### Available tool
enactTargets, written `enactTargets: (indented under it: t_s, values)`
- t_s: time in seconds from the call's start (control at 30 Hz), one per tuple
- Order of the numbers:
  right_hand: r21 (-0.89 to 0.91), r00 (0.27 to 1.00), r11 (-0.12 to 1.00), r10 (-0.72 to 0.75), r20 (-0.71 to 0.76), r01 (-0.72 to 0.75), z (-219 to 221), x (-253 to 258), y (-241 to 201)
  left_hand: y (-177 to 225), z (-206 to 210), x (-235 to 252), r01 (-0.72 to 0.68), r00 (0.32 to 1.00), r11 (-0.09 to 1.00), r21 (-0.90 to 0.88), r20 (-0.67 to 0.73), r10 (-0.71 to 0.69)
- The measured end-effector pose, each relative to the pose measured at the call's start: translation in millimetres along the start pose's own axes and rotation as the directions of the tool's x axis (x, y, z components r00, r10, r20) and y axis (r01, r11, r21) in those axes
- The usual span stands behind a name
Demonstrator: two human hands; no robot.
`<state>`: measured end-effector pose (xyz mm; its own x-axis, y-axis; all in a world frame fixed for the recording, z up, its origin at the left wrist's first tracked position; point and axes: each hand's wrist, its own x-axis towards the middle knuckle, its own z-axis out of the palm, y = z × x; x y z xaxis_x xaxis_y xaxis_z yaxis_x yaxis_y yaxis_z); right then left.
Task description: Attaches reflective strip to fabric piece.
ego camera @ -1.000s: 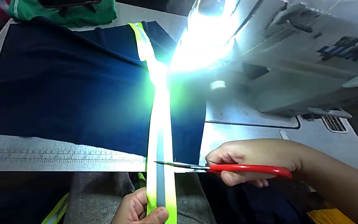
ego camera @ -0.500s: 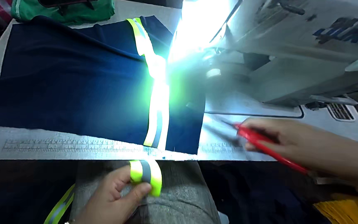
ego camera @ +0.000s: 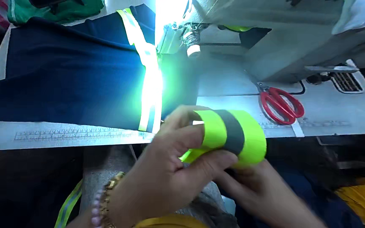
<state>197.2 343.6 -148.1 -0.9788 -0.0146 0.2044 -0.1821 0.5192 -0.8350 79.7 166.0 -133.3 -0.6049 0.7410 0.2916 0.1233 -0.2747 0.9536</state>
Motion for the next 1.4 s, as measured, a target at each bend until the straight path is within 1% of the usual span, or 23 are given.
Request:
enactTargets:
  t_s: [0.03,0.07,0.1,0.13,0.17,0.2,0.23,0.27,0.3,0.33,0.37,0.4,0.43,0.47,0.5,0.53,0.57,0.6,0.63,0.7,0.77,1.0,1.4]
  values:
    - [0.097,0.998,0.995,-0.008,-0.064,0.015,6.3,-4.2,-6.3,-12.2,9.6,-5.4,0.057,0.996,0.995,-0.078,0.068,-0.052]
    - [0.174,0.981,0.985,0.037,-0.190,-0.004,2.4,-10.1,-11.7,-28.2,15.5,-13.3,0.126,0.979,0.988,-0.094,0.171,-0.108]
    - [0.228,0.929,0.973,0.127,-0.347,-0.048,-10.6,-17.0,-15.9,-46.0,16.4,-22.5,0.196,0.937,0.979,-0.048,0.302,-0.172]
    - [0.259,0.841,0.961,0.215,-0.497,-0.093,-31.0,-25.7,-14.9,-62.9,12.5,-32.6,0.282,0.859,0.957,0.064,0.428,-0.282]
    - [0.273,0.738,0.954,0.271,-0.618,-0.123,-54.7,-36.9,-6.9,-79.3,5.4,-43.0,0.376,0.753,0.908,0.186,0.510,-0.416]
    - [0.256,0.643,0.952,0.303,-0.703,-0.168,-77.9,-51.4,5.8,-94.4,-4.4,-53.3,0.460,0.650,0.836,0.297,0.529,-0.546]
    - [0.204,0.572,0.943,0.322,-0.755,-0.262,-96.9,-68.2,19.9,-108.1,-15.7,-64.3,0.540,0.575,0.750,0.382,0.483,-0.660]
    - [0.111,0.524,0.900,0.342,-0.780,-0.421,-110.1,-87.0,34.0,-119.8,-26.5,-74.7,0.598,0.529,0.662,0.451,0.399,-0.749]
    - [-0.033,0.522,0.784,0.380,-0.763,-0.619,-118.6,-108.7,47.3,-129.2,-35.1,-83.2,0.610,0.511,0.595,0.523,0.313,-0.800]
    - [-0.182,0.529,0.598,0.477,-0.702,-0.781,-122.4,-127.4,56.1,-136.2,-40.2,-89.9,0.581,0.506,0.546,0.604,0.258,-0.823]
    - [-0.275,0.486,0.407,0.635,-0.601,-0.871,-120.7,-138.5,62.5,-138.1,-41.4,-94.8,0.528,0.508,0.518,0.672,0.239,-0.828]
    - [-0.335,0.412,0.269,0.764,-0.496,-0.903,-113.6,-142.5,67.9,-134.6,-38.8,-97.3,0.458,0.520,0.516,0.724,0.252,-0.816]
    - [-0.373,0.395,0.237,0.809,-0.436,-0.897,-101.2,-140.5,69.4,-124.9,-34.3,-95.6,0.389,0.539,0.532,0.752,0.283,-0.793]
    - [-0.405,0.474,0.309,0.777,-0.414,-0.860,-86.0,-132.8,66.1,-109.9,-30.9,-90.6,0.316,0.601,0.585,0.747,0.320,-0.732]
    - [-0.441,0.620,0.451,0.671,-0.407,-0.776,-68.6,-120.5,59.8,-94.4,-30.4,-86.2,0.208,0.730,0.680,0.703,0.351,-0.586]
    - [-0.480,0.772,0.605,0.494,-0.400,-0.635,-49.2,-105.5,53.2,-80.6,-31.8,-81.1,0.074,0.863,0.753,0.654,0.336,-0.377]
    - [-0.498,0.871,0.726,0.304,-0.386,-0.474,-29.6,-86.5,47.9,-67.0,-36.3,-71.3,-0.030,0.939,0.775,0.631,0.283,-0.195]
    - [-0.494,0.922,0.809,0.143,-0.360,-0.318,-11.1,-64.8,44.3,-54.9,-45.0,-57.8,-0.094,0.975,0.745,0.660,0.212,-0.066]
    - [-0.479,0.946,0.858,0.021,-0.323,-0.183,6.1,-43.9,41.8,-46.7,-56.2,-44.5,-0.120,0.989,0.679,0.725,0.146,0.019]
    - [-0.468,0.963,0.884,-0.122,-0.239,-0.004,33.8,-10.8,40.9,-44.5,-79.5,-24.5,-0.106,0.994,0.526,0.844,0.082,0.068]
    - [-0.500,0.967,0.863,-0.184,-0.176,0.073,48.5,12.6,48.7,-56.8,-92.9,-17.4,-0.051,0.999,0.454,0.890,0.045,0.024]
    - [-0.501,0.973,0.863,-0.172,-0.154,0.073,53.9,21.6,64.5,-72.5,-93.2,-20.8,0.001,1.000,0.516,0.856,0.010,-0.019]
    - [-0.523,0.977,0.849,-0.167,-0.134,0.073,52.2,21.0,65.5,-72.8,-94.8,-21.5,0.031,0.997,0.451,0.892,0.001,-0.071]
